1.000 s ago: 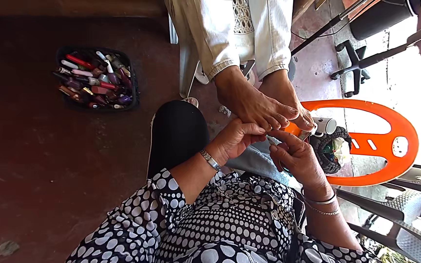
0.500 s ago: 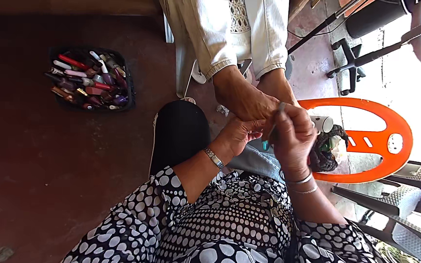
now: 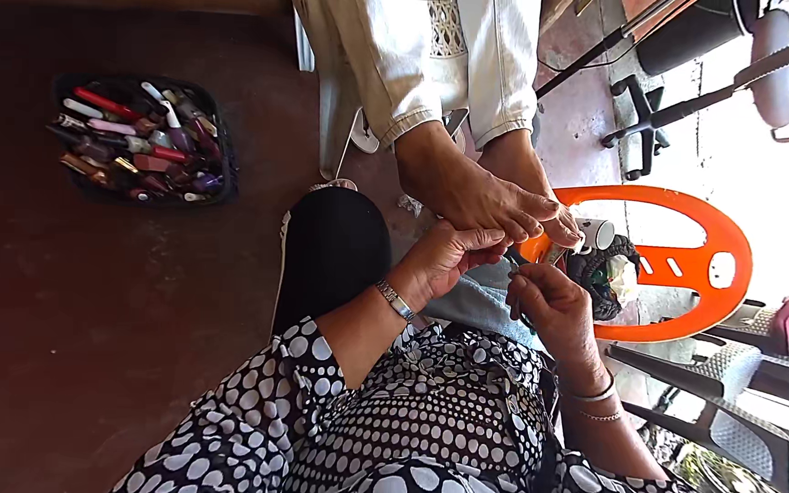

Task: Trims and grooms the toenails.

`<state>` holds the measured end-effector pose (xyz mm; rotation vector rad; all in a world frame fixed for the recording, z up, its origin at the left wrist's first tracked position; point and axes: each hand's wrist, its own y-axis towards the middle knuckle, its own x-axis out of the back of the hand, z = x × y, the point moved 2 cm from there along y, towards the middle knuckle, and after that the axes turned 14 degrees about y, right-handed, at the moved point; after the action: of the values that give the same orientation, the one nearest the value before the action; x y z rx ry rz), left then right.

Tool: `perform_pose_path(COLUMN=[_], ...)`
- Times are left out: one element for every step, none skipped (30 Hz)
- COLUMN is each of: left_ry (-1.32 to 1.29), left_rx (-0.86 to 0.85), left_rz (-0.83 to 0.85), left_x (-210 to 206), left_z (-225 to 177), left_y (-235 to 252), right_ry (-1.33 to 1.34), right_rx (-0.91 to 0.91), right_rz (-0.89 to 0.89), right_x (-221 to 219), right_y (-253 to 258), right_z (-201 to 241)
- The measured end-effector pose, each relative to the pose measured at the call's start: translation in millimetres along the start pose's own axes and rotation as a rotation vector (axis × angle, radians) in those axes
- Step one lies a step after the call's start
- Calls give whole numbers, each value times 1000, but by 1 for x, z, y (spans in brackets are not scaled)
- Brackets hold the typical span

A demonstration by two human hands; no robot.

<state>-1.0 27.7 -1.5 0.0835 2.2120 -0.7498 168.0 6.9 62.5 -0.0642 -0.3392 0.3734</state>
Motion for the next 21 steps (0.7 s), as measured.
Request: perform_pose_path(left_ry=[-8, -8, -6, -2, 8, 23, 42, 72, 115, 151, 184, 204, 206, 201, 194, 188, 186, 187, 187, 187, 185], left_rx=[-15, -33, -49, -66, -82, -99, -117, -135, -152, -166, -176, -188, -200, -211, -219, -226, -233, -237, -237, -236, -236], left_rz=[13, 28, 37, 44, 47, 37, 15, -11, -41, -56, -56, -56, -62, -67, -70, -72, -72, -73, -74, -74, -75], left_x=[1, 2, 2, 3, 3, 3, 2, 1, -1, -2, -1, -1, -1, -1, -1, -1, -1, -1, -1, -1, 0], left_z=[1, 1, 2, 3, 3, 4, 4, 4, 5, 5, 6, 7, 8, 9, 10, 11, 11, 12, 12, 13, 13], left_y=[0, -1, -1, -2, -3, -3, -5, -8, -12, -15, -18, -19, -19, -18, -17, -16, -15, -14, -13, -13, -12], right_ry=[-13, -27, -45, -65, -90, -125, -172, -211, -228, -233, -224, -205, -186, -174, -165, -162, -168, -179, -190, -201, -216], right_rx=[6, 11, 13, 15, 20, 25, 27, 24, 16, 6, -6, -18, -28, -34, -33, -29, -24, -23, -24, -30, -40], right_rz=[-18, -37, -53, -63, -67, -68, -64, -56, -47, -39, -36, -34, -31, -27, -26, -29, -33, -39, -46, -51, -53], right_x=[0, 0, 0, 0, -1, -2, -2, -3, -5, -6, -7, -7, -8, -9, -10, -10, -10, -10, -10, -10, -9], right_y=[0, 0, 1, 1, 1, 1, 1, 1, 1, 1, 2, 3, 4, 4, 5, 6, 7, 7, 8, 8, 8], right_z=[3, 5, 7, 8, 10, 11, 12, 13, 15, 16, 17, 17, 17, 18, 18, 18, 18, 18, 18, 19, 19])
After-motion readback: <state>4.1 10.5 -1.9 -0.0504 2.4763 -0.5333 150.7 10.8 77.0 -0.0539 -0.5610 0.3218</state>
